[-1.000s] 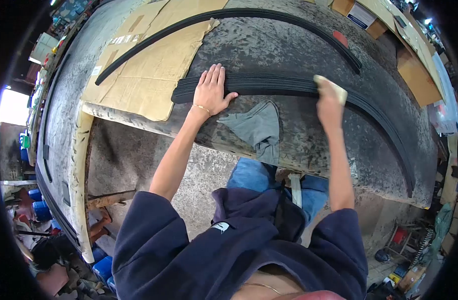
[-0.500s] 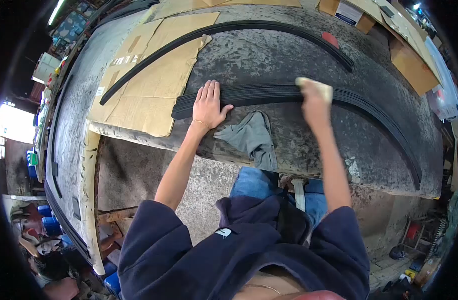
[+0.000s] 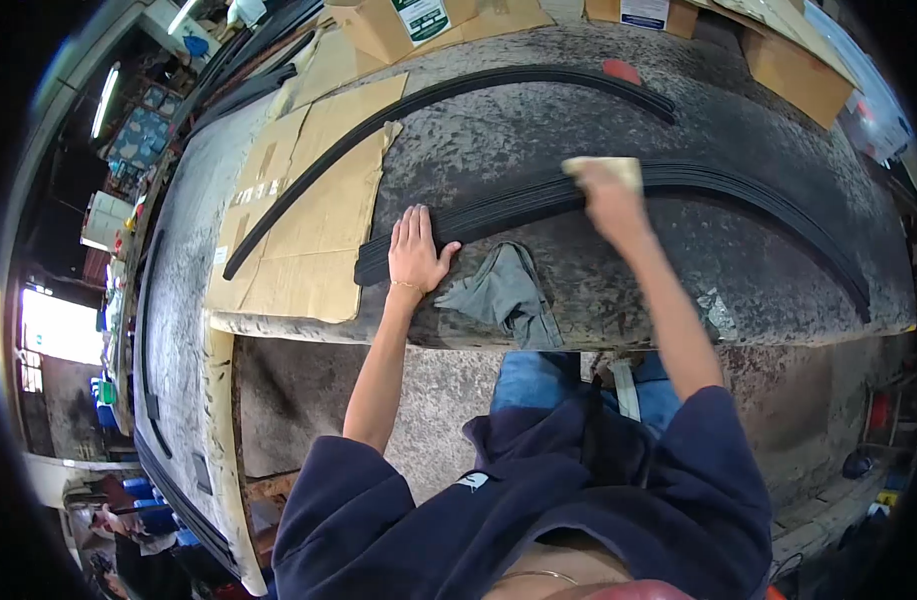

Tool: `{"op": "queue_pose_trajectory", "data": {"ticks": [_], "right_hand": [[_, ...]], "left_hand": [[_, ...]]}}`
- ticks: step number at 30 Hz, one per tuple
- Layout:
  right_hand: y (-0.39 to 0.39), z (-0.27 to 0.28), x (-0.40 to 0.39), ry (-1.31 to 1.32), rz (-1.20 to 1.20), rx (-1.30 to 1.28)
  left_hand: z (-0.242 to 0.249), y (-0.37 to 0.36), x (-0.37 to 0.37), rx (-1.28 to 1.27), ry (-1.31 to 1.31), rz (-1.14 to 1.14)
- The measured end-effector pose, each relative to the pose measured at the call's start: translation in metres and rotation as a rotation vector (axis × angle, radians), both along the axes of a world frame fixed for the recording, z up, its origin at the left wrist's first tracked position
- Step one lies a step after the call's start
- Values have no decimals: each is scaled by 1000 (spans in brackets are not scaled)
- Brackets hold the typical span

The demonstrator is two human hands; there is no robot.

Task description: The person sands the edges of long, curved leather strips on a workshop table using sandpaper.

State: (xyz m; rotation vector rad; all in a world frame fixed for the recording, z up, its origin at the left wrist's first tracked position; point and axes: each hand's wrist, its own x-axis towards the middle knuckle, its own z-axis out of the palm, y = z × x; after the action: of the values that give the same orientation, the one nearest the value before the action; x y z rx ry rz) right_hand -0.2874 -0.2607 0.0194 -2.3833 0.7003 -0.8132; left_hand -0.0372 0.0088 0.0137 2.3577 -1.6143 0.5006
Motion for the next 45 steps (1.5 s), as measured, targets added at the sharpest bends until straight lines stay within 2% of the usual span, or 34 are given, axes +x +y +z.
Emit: {"op": "queue_pose_trajectory", "data": {"ticks": [1,2,4,6,7,9,10,11,12,14,16,17,18,20,22,23,27,29,35,45], "right_hand": [[-40,-9,-30,-37,-112,-231],[-79,-31,-61,-90,-235,-318],[-82,5,-103,99,-460,-213],[-45,44,-117,97,-498,-176],[-24,41,-110,-170,-455,-223],[30,40,-99,-135,-261,-324],[57,44,-96,187,-153,-116],[66,21,-95,311,48,-134],[76,22,-97,291,17,-255],[59,36,-99,421,182,4],[51,91,-80,460,-42,474],[37,65,-69,262,-77,375],[28,45,-54,264,-72,369],[23,15,-26,120,44,-322],[32,-3,-17,142,70,-423],[30,-6,-16,159,87,-530],[25,-10,-13,149,142,-469],[29,-9,-10,166,69,-512],[25,-9,-11,189,99,-555],[-28,-4,-40,271,-11,-535]], "left_hand": [[-1,-1,-1,-60,-37,-18],[2,-1,-3,-68,-33,-21],[9,-2,-9,-40,12,8],[4,-1,-7,-92,-5,-15],[3,-2,-7,-90,14,-14],[3,12,-7,-75,30,-7],[6,16,-7,-65,-3,-52],[9,17,-7,-54,-36,-99],[10,15,-5,-51,-43,-102],[9,18,-6,41,-96,-4],[26,-1,-26,88,-78,76],[46,-16,-45,96,34,20],[56,-32,-61,101,143,-32],[43,-69,-86,21,126,-228],[13,-102,-101,40,141,-231],[-3,-111,-105,45,6,-184],[-5,-113,-103,54,6,-149],[-2,-113,-106,17,10,-161],[-4,-110,-104,-31,-3,-229],[-5,-117,-101,-48,11,-172]]}}
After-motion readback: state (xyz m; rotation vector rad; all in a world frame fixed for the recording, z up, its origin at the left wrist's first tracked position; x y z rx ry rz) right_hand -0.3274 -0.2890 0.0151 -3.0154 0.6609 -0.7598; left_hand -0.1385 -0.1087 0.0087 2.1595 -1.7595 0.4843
